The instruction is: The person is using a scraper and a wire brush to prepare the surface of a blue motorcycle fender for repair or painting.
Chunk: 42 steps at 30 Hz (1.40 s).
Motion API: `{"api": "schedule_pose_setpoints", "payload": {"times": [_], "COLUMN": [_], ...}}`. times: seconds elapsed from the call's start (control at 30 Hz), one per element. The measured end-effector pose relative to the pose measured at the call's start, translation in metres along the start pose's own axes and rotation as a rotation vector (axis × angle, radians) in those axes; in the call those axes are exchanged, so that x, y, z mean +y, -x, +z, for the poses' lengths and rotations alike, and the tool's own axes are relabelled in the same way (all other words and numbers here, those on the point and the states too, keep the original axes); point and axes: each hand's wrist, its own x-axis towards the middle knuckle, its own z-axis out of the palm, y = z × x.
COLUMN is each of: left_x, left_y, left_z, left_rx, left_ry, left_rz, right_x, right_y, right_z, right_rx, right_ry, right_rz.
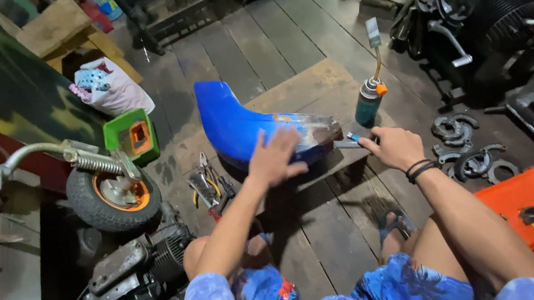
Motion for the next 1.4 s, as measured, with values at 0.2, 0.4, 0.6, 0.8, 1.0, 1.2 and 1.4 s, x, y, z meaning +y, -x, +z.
{"api": "schedule_pose_setpoints", "payload": {"times": [0.2,0.4,0.6,0.8,1.0,1.2,1.4], "left_x": [0.006,0.007,-0.009,-0.002,-0.019,-0.06,-0.101], "left_y": [-0.015,-0.009,-0.012,0.001,0.004,0.024,0.031], "left_z": [0.02,0.052,0.038,0.033,0.049,0.086,0.052], "left_rx": [-0.092,0.076,-0.048,-0.109,0.061,0.581,0.552], "left_ry": [-0.04,-0.116,-0.047,-0.055,-0.04,-0.082,-0.045], "left_rz": [-0.072,0.192,-0.033,0.012,0.053,0.25,-0.151], "right_x": [-0.007,-0.011,-0.018,-0.02,-0.033,-0.033,-0.039], "right_y": [-0.005,-0.012,-0.011,-0.019,-0.018,-0.021,-0.017], "right_z": [0.003,0.009,0.005,0.01,0.01,0.013,0.002], "right_rx": [0.042,0.063,0.092,0.084,0.117,0.122,0.122], "right_ry": [0.0,-0.017,-0.001,-0.006,-0.024,-0.032,-0.049], "right_rz": [0.03,0.048,-0.024,-0.069,-0.069,-0.07,-0.044]}}
